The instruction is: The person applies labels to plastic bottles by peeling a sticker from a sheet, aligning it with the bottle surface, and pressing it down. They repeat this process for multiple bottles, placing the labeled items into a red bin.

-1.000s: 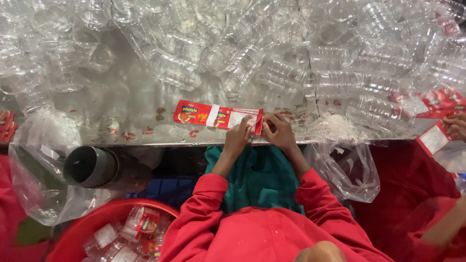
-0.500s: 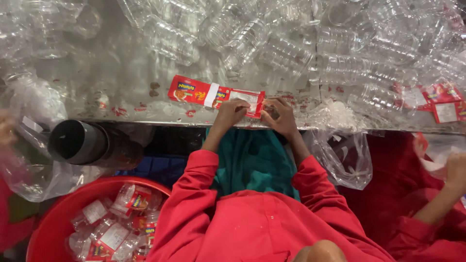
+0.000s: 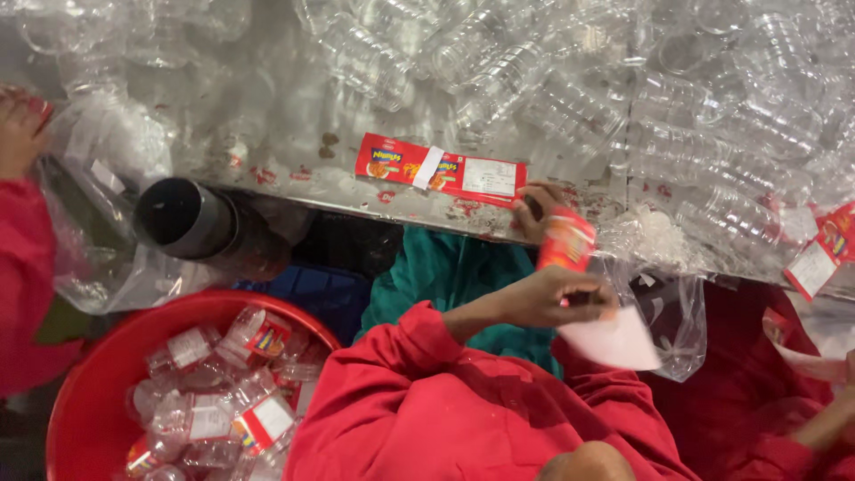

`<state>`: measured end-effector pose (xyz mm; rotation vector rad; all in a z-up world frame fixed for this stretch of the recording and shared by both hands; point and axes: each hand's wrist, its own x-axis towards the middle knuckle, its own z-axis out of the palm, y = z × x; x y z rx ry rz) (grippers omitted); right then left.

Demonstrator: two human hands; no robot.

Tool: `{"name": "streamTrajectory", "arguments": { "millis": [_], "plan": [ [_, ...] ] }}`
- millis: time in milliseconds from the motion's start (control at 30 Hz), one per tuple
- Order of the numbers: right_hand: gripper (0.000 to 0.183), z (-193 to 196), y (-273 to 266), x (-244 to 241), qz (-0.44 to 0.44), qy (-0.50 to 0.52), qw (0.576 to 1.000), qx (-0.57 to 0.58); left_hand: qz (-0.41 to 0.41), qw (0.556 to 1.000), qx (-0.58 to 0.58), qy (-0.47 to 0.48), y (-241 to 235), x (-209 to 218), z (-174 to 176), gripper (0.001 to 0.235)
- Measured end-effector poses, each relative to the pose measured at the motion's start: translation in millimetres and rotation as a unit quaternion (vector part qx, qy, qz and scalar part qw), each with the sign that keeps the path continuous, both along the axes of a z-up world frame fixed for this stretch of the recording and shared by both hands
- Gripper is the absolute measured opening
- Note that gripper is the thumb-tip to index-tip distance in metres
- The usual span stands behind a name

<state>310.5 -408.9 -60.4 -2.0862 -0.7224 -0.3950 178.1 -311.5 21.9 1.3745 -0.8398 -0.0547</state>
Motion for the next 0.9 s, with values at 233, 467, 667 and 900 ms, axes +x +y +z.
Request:
{"name": "streamTrajectory", "arguments": {
  "millis": [233,467,667,900],
  "plan": [
    [0.028,54,-31,-105,-0.005,0.193,0.974,0.116,0.309,0.913,0.266,-0.004,77,-16,-23,0.011],
    [0.025,43,-11,-136,0.004,0.356,0.899,0.255,0.277,0.941,0.099,0.168,77,-26,-38,0.021],
    [0.017,70,-4,-144,-0.005,0.128,0.988,0.086,0.294,0.941,0.107,0.128,82,-21,-45,0.02],
    [0.019,52,0,-150,-0.065,0.028,0.997,-0.005,0.345,0.899,0.229,-0.145,81,-18,-46,0.014]
  ]
}}
